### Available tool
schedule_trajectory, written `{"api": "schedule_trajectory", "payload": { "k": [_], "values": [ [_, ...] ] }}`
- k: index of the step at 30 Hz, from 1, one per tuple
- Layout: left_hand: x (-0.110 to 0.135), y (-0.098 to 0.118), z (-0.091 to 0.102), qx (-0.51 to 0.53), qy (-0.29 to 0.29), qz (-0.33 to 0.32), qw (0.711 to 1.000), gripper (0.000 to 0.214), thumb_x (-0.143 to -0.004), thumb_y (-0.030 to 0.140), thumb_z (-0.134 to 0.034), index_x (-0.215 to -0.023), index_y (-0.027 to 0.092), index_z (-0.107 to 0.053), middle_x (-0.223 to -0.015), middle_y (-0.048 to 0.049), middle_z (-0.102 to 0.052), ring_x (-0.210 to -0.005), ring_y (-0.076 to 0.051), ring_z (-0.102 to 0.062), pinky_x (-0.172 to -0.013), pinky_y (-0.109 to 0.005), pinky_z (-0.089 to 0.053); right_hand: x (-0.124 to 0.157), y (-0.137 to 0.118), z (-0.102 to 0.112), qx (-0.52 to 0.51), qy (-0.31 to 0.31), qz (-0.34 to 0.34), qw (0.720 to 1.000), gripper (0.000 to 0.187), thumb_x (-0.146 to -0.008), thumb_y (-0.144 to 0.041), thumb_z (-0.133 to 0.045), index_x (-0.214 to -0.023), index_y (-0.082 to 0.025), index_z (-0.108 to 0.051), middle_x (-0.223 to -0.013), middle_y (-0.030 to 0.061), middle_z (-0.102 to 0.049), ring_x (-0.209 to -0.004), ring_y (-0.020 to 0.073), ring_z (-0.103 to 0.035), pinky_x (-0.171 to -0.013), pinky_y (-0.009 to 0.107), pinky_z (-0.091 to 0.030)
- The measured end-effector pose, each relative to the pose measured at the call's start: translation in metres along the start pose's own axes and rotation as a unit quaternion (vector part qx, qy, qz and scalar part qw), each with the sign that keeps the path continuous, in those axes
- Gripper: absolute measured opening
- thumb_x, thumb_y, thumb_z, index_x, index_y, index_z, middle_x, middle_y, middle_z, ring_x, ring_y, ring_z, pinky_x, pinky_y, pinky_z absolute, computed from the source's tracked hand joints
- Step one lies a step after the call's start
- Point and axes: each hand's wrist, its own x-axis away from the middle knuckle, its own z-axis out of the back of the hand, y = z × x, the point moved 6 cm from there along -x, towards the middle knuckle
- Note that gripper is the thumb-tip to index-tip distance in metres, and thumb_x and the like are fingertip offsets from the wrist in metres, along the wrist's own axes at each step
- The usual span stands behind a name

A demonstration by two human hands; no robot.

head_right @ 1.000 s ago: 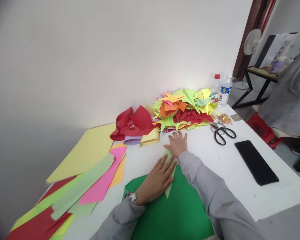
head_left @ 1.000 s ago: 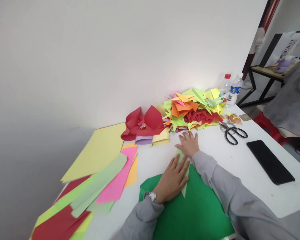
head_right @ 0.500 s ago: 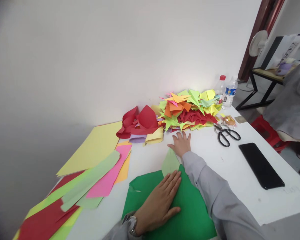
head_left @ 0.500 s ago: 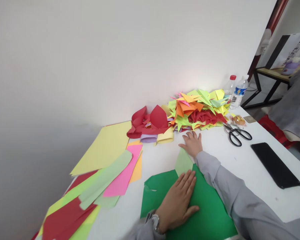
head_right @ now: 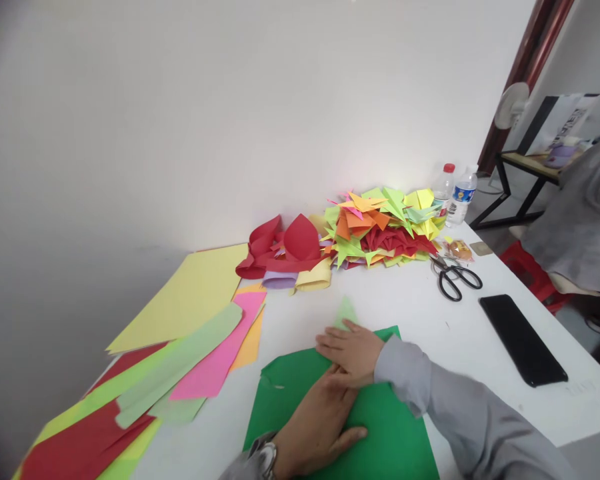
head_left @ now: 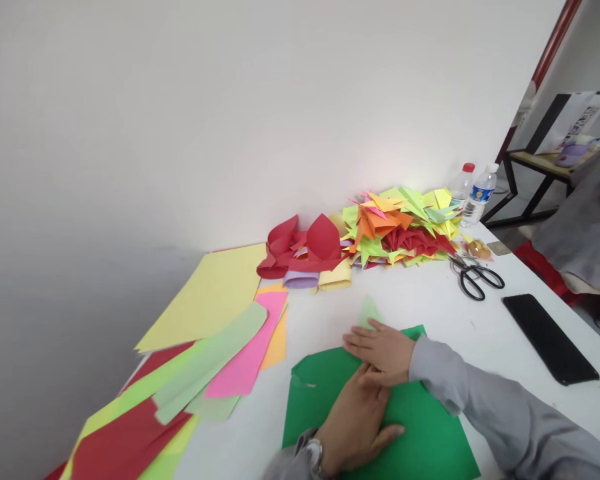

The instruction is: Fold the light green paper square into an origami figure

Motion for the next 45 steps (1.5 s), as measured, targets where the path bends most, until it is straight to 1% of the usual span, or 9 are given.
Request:
{"api": "schedule_trajectory", "payload": {
  "k": [6,16,22,28,32,35,38,41,45],
  "values": [
    [0.001,-0.001,0.001,0.02,-0.012,0.036,0.999,0.077,-0.091,0.061,-0.039,-0.148,0.012,-0.025,-0.145,-0.0171,-0.041,-0.131,-0.034,-0.04,-0.109,-0.05,-0.03,-0.006,0.011,-0.004,0.022,-0.013,-0.081,0.996,0.076,-0.094,-0.061,-0.029,-0.15,-0.011,-0.02,-0.155,0.0125,-0.021,-0.144,0.0235,-0.017,-0.118,0.046,-0.009],
    [0.002,-0.002,-0.003,-0.014,0.012,0.0,1.0,0.08,-0.094,0.059,-0.033,-0.151,0.009,-0.009,-0.157,-0.016,-0.015,-0.145,-0.032,-0.011,-0.118,-0.047,-0.015,-0.037,0.057,0.01,0.115,0.018,-0.167,0.979,0.075,-0.095,-0.061,-0.02,-0.148,-0.008,-0.025,-0.155,0.0146,-0.021,-0.144,0.0243,-0.016,-0.118,0.046,-0.009],
    [0.006,0.005,-0.001,0.006,-0.002,0.0,1.0,0.079,-0.094,0.059,-0.031,-0.15,0.007,-0.013,-0.156,-0.0174,-0.015,-0.144,-0.032,-0.011,-0.117,-0.048,-0.017,-0.041,0.065,0.009,0.124,0.03,-0.193,0.973,0.07,-0.097,-0.057,-0.015,-0.149,-0.011,-0.024,-0.156,0.012,-0.019,-0.145,0.0237,-0.015,-0.117,0.052,-0.002],
    [0.017,0.016,-0.006,0.027,0.002,-0.014,1.0,0.079,-0.094,0.057,-0.036,-0.151,0.008,-0.01,-0.156,-0.0167,-0.013,-0.145,-0.03,-0.008,-0.118,-0.046,-0.018,-0.049,0.094,0.019,0.128,0.03,-0.252,0.959,0.076,-0.095,-0.061,-0.018,-0.149,-0.009,-0.021,-0.156,0.0131,-0.018,-0.145,0.0253,-0.013,-0.116,0.053,0.0],
    [0.019,0.015,0.001,0.036,0.02,-0.018,0.999,0.075,-0.093,0.052,-0.041,-0.15,0.01,-0.016,-0.154,-0.0154,-0.024,-0.144,-0.029,-0.018,-0.116,-0.046,-0.026,-0.049,0.1,0.021,0.128,0.033,-0.236,0.963,0.075,-0.095,-0.06,-0.015,-0.15,-0.009,-0.019,-0.156,0.012,-0.017,-0.145,0.0233,-0.013,-0.116,0.052,0.0],
    [0.012,0.005,0.015,0.022,0.071,-0.005,0.997,0.054,-0.098,0.038,-0.036,-0.145,0.014,-0.03,-0.149,-0.0124,-0.037,-0.139,-0.024,-0.032,-0.113,-0.044,-0.032,-0.048,0.099,0.02,0.128,0.043,-0.23,0.964,0.073,-0.096,-0.058,-0.015,-0.15,-0.01,-0.018,-0.156,0.0115,-0.017,-0.145,0.0228,-0.012,-0.116,0.052,0.0],
    [-0.003,-0.023,0.023,-0.049,0.132,0.087,0.986,0.045,-0.097,0.035,-0.036,-0.132,0.009,-0.048,-0.144,-0.0178,-0.044,-0.135,-0.029,-0.039,-0.11,-0.047,-0.036,-0.047,0.097,0.019,0.129,0.045,-0.226,0.964,0.069,-0.097,-0.054,-0.016,-0.15,-0.01,-0.019,-0.156,0.0111,-0.018,-0.145,0.0229,-0.013,-0.116,0.052,-0.001],
    [-0.018,-0.055,0.017,-0.127,0.154,0.209,0.957,0.055,-0.095,0.041,-0.04,-0.128,-0.002,-0.05,-0.137,-0.029,-0.047,-0.131,-0.038,-0.042,-0.104,-0.053,-0.04,-0.047,0.097,0.021,0.129,0.048,-0.223,0.965,0.063,-0.099,-0.047,-0.015,-0.15,-0.01,-0.021,-0.156,0.0105,-0.019,-0.145,0.0222,-0.014,-0.116,0.052,-0.002],
    [-0.029,-0.067,-0.002,-0.152,0.168,0.218,0.949,0.063,-0.095,0.047,-0.039,-0.13,-0.005,-0.047,-0.14,-0.0304,-0.042,-0.133,-0.038,-0.038,-0.107,-0.051,-0.037,-0.045,0.095,0.024,0.127,0.049,-0.211,0.968,0.057,-0.1,-0.04,-0.013,-0.15,-0.012,-0.022,-0.156,0.0088,-0.022,-0.145,0.0197,-0.015,-0.117,0.05,-0.005]
  ]
}}
